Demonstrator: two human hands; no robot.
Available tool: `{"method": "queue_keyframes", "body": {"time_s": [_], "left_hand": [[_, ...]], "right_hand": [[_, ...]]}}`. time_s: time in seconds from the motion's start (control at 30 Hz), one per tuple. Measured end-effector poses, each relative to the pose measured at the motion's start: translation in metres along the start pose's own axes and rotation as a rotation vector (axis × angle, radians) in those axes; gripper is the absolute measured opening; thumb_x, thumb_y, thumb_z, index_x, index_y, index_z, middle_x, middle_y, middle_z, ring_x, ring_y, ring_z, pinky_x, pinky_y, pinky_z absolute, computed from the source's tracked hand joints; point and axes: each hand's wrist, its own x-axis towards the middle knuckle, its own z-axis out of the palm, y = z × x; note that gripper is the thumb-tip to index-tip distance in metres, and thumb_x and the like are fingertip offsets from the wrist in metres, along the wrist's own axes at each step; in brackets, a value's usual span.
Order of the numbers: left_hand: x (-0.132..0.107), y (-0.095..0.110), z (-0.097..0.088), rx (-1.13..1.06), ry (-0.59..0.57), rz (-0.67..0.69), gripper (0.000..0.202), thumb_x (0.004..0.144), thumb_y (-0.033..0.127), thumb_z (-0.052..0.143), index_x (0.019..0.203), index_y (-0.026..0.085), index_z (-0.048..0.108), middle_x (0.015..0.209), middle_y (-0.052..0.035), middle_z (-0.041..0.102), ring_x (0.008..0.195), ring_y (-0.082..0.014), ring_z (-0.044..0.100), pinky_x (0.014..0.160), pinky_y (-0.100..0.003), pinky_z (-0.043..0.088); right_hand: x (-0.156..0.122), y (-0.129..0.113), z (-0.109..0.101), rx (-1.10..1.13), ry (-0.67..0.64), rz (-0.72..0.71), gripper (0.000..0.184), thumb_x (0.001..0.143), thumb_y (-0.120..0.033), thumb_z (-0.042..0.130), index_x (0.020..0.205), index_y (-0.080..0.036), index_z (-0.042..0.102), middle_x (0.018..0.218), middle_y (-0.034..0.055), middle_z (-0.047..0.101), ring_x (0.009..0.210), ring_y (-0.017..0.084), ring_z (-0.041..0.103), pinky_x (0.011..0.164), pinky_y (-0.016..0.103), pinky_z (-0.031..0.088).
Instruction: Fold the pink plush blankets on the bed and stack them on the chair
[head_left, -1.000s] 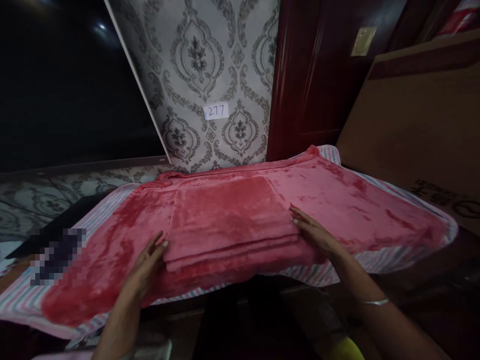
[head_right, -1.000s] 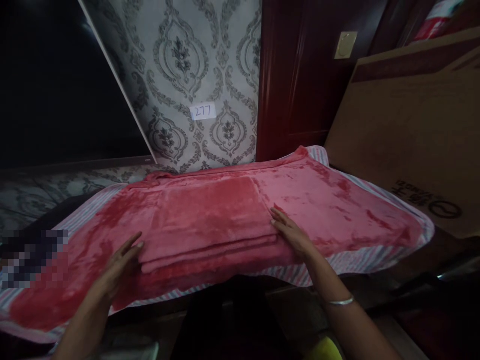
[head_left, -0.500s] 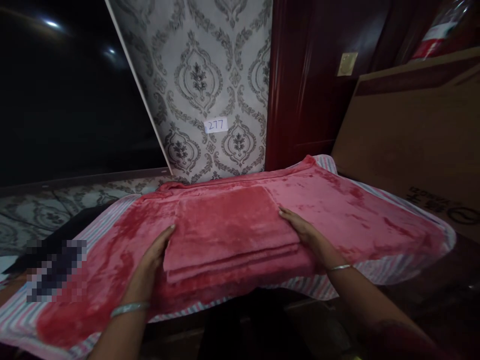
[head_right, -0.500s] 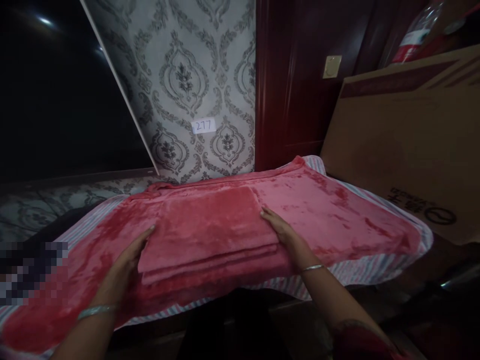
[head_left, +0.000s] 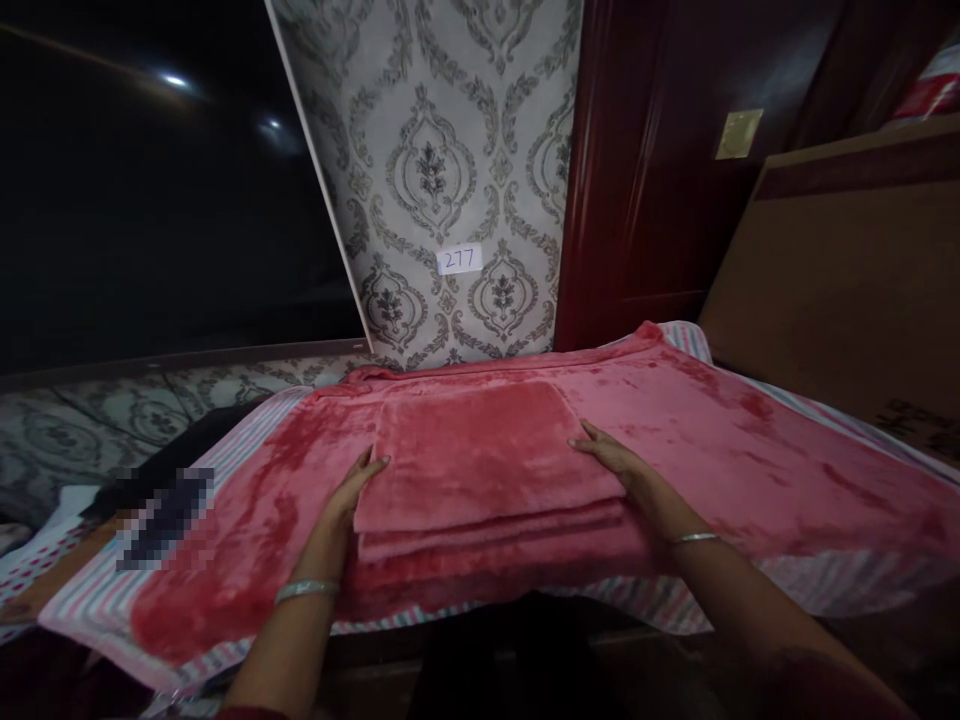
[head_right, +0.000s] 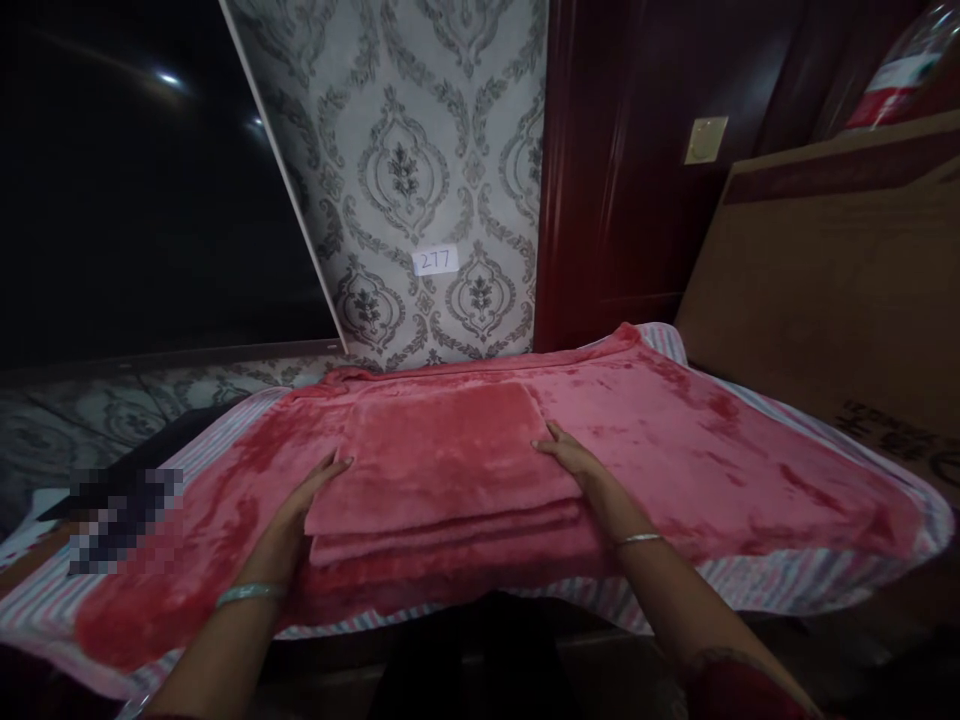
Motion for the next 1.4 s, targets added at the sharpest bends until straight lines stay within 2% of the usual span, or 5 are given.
{"method": "queue_keyframes", "body": {"time_s": [0.27,0.57,0.9,1.13,1.4], "left_hand": [[-0.043,0.025,0.033,-0.099,-0.022,-0.040,0.080,0.071,0.018,0.076,0.145,0.021,0.046,0.113,-0.0110,0.074,0.098,-0.0270,0.073,0.086,-0.038,0.060],[-0.103,-0.029,0.053,-0.209,-0.064,-0.054,0.097,0.065,0.027,0.086,0.149,0.033,0.037,0.131,-0.0095,0.067,0.112,-0.0263,0.068,0.098,-0.039,0.055],[-0.116,-0.031,0.055,-0.194,-0.128,-0.137,0.101,0.064,0.027,0.087,0.148,0.037,0.033,0.134,-0.0098,0.064,0.112,-0.0272,0.068,0.097,-0.042,0.055],[-0.127,-0.021,0.071,-0.216,-0.076,-0.102,0.089,0.066,0.029,0.083,0.143,0.037,0.039,0.131,-0.0062,0.066,0.113,-0.0276,0.068,0.098,-0.042,0.056],[-0.162,-0.042,0.081,-0.166,0.047,-0.089,0.081,0.069,0.034,0.082,0.140,0.036,0.045,0.135,-0.0050,0.063,0.125,-0.0300,0.060,0.102,-0.042,0.055]], "right_hand": [[0.036,-0.038,-0.038,0.014,-0.090,-0.065,0.065,0.063,-0.032,0.075,0.126,-0.020,0.066,0.126,0.0087,0.070,0.120,0.032,0.062,0.110,0.051,0.044],[0.029,-0.006,-0.067,-0.048,-0.047,0.016,0.048,0.057,-0.025,0.080,0.104,-0.020,0.075,0.116,0.0089,0.074,0.116,0.033,0.064,0.110,0.054,0.041],[-0.042,-0.009,-0.041,-0.178,0.581,-0.365,0.031,0.078,-0.049,0.059,0.088,-0.021,0.070,0.088,0.0070,0.071,0.086,0.025,0.064,0.086,0.041,0.053],[-0.158,0.037,0.047,0.175,-0.067,0.052,0.051,0.072,-0.071,0.067,0.067,-0.021,0.064,0.055,-0.0009,0.058,0.047,0.015,0.052,0.047,0.027,0.040],[-0.187,0.033,0.081,0.786,-0.227,0.286,0.061,0.083,-0.072,0.059,0.120,-0.024,0.064,0.124,0.0106,0.070,0.113,0.028,0.065,0.095,0.047,0.051]]}}
